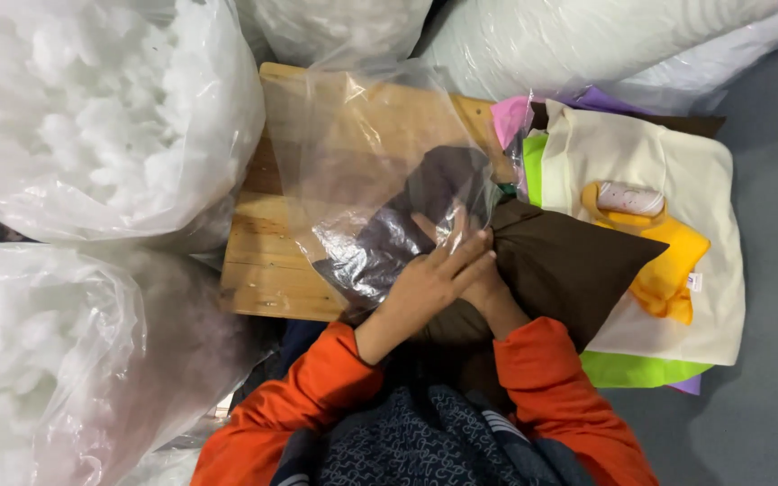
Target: Stuffing a pillowcase with fiberfill, zipping it shut, cleaning it with a lint roller, and placing it in a plastic bag.
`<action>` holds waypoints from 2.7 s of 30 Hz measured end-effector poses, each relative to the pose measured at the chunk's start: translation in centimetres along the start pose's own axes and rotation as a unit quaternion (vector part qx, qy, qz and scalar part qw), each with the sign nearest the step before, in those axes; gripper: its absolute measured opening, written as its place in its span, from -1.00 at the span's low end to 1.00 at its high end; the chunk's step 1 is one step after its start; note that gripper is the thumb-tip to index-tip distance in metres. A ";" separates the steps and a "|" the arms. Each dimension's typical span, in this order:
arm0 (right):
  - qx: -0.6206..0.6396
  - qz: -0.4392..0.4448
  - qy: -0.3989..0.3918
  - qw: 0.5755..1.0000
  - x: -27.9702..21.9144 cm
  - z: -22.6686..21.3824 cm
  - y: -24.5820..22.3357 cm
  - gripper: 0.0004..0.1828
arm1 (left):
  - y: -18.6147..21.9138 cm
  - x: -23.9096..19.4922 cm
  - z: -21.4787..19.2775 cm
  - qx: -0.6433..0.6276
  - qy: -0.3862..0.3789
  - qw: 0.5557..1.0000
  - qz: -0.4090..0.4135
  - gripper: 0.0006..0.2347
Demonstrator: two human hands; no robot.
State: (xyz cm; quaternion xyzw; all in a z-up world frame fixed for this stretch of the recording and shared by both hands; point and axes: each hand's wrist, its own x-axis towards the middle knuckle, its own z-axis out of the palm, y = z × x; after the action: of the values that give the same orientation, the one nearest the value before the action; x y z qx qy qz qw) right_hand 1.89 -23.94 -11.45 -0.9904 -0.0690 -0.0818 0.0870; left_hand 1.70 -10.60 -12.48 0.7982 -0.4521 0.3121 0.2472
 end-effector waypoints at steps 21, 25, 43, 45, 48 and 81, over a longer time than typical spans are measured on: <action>0.129 0.130 0.041 0.982 0.6 -8.1 -8.2 -0.06 | -11.6 -7.9 -0.4 -0.565 0.100 0.701 -0.424 -0.65; 0.098 0.136 -0.160 0.973 3.1 -3.3 -8.0 0.26 | -14.6 -17.6 9.2 -0.514 0.086 0.673 -0.525 -0.71; 0.192 0.117 0.223 0.949 6.8 0.2 -2.3 -0.73 | -12.8 -8.3 1.2 -0.663 0.235 0.380 -0.601 -0.72; 0.196 0.105 0.237 0.946 4.3 -2.9 -5.2 -0.72 | -12.6 -10.1 1.9 -0.643 0.211 0.403 -0.616 -0.72; 0.177 0.084 0.293 0.936 2.9 -4.0 -7.1 -0.68 | -11.9 -10.9 3.4 -0.583 0.142 0.486 -0.635 -0.73; -0.129 0.017 0.011 0.991 5.1 5.0 -8.9 -0.07 | 3.1 -10.2 -10.1 -0.122 -0.182 0.965 0.147 -0.54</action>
State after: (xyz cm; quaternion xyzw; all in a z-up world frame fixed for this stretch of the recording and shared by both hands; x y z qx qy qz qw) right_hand 6.24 -13.67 -14.03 -0.9934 -0.0401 -0.0995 -0.0394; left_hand -7.85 0.52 -12.61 0.7300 -0.6366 0.1371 0.2075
